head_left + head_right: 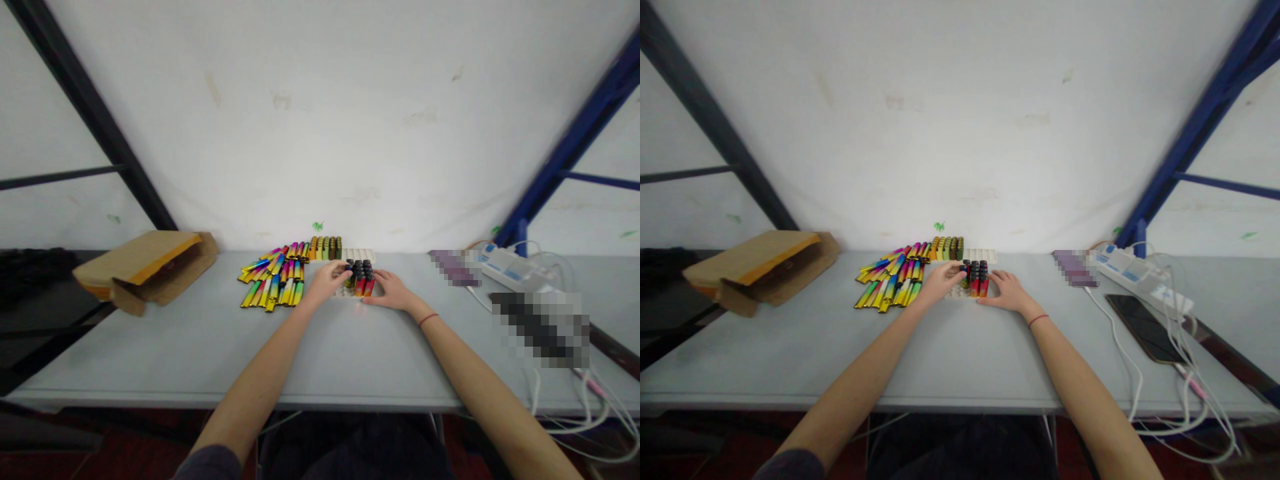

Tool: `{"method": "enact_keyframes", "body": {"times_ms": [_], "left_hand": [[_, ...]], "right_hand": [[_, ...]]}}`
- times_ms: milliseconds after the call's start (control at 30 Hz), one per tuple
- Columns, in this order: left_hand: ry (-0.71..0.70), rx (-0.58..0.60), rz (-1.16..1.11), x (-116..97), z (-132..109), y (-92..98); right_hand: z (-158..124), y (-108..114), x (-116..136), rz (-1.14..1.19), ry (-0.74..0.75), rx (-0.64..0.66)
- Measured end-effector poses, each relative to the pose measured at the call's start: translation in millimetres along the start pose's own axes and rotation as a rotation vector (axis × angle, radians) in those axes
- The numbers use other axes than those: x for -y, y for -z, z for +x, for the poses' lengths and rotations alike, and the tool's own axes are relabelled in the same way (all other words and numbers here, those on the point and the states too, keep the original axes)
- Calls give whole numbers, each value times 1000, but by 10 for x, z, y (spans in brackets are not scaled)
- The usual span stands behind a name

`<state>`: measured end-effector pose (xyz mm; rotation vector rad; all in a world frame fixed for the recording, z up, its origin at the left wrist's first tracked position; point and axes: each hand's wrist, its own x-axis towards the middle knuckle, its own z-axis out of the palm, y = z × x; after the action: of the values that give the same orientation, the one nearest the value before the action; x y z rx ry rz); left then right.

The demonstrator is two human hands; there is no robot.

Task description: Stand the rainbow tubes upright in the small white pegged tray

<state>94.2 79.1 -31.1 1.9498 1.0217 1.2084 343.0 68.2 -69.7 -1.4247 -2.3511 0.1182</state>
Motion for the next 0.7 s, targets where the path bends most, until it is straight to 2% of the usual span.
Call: {"method": "enact_keyframes", "body": {"times_ms": [167, 300, 367, 467, 600, 700], "left_hand": [[-31, -35, -11, -24, -20, -1], [-41, -3, -33, -84, -54, 8], [-68, 4, 29, -136, -57, 53], [-53, -84, 214, -237, -35, 209], [184, -237, 581, -313, 2, 590], [428, -228, 779, -274, -23, 944]], "right_hand": [[1, 3, -7, 11, 8, 2], [0, 18, 4, 9, 7, 11], [0, 19, 6, 11, 6, 12], [1, 19, 8, 14, 1, 9], [2, 29, 19, 17, -11, 18], [1, 40, 32, 19, -19, 27]]}}
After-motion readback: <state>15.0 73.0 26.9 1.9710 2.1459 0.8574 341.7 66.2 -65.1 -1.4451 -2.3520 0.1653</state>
